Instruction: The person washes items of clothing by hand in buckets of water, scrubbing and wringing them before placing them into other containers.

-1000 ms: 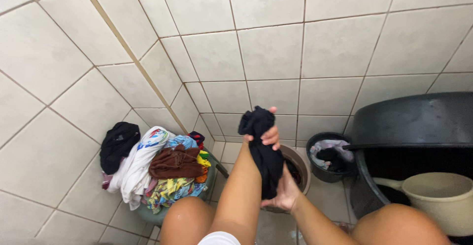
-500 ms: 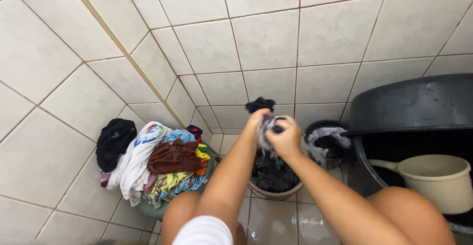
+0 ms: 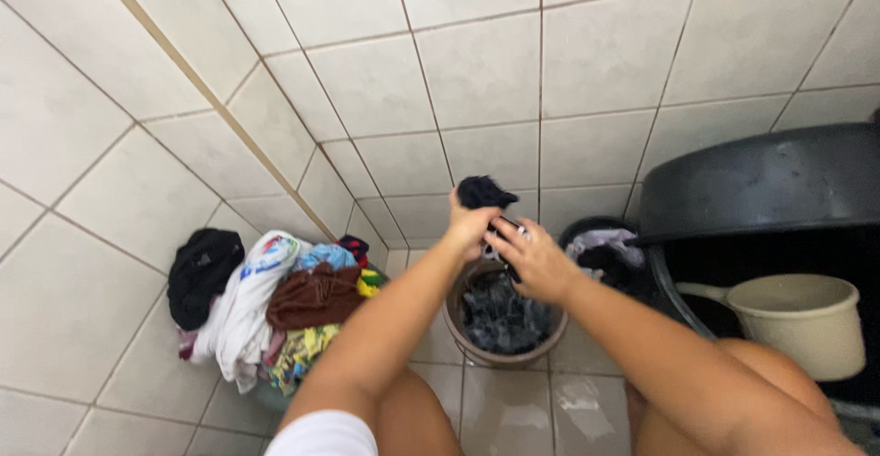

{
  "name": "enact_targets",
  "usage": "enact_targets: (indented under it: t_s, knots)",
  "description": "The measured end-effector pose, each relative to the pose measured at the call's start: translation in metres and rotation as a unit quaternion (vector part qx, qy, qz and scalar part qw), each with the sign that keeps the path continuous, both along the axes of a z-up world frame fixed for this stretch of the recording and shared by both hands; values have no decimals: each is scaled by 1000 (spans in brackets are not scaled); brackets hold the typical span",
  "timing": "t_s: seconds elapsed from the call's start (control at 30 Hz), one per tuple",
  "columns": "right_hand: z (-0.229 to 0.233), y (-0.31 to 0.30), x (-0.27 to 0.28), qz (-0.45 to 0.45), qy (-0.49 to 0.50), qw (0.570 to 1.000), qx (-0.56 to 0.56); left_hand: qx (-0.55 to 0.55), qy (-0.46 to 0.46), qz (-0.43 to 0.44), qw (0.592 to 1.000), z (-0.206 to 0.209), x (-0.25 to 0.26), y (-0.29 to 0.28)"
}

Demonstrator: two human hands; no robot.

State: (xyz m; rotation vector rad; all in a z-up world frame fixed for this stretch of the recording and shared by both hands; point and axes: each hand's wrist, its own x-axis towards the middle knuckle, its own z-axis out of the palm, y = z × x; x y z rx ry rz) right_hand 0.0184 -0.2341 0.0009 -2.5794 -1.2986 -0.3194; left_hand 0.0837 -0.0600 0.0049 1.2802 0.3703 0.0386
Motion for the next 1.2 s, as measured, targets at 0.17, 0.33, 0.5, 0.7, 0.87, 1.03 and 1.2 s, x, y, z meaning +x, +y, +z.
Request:
enact_targets:
  t_s: [0.17, 0.33, 0.5, 0.7, 0.87, 1.03, 1.2]
  knots:
    - [-33, 34, 25, -111, 311, 799, 503, 2, -215, 159, 964, -4, -27, -5]
    - [-1, -3, 43, -156, 704, 397, 567, 381, -628, -39, 677, 43, -82, 1]
    - [7, -23, 51, -39, 766, 395, 506, 469, -743, -257, 402, 77, -113, -6]
    - [1, -4, 78, -93, 663, 425, 609, 265, -586, -184, 743, 25, -81, -2]
    - [39, 30, 56, -163, 430, 475, 750, 71, -321, 147, 933, 5, -27, -10]
    - [69, 38, 23, -93, 56, 803, 586, -256, 84, -99, 958, 6, 5, 6]
    - [86, 39, -33, 15, -90, 918, 385, -124, 234, -320, 910, 3, -1, -3]
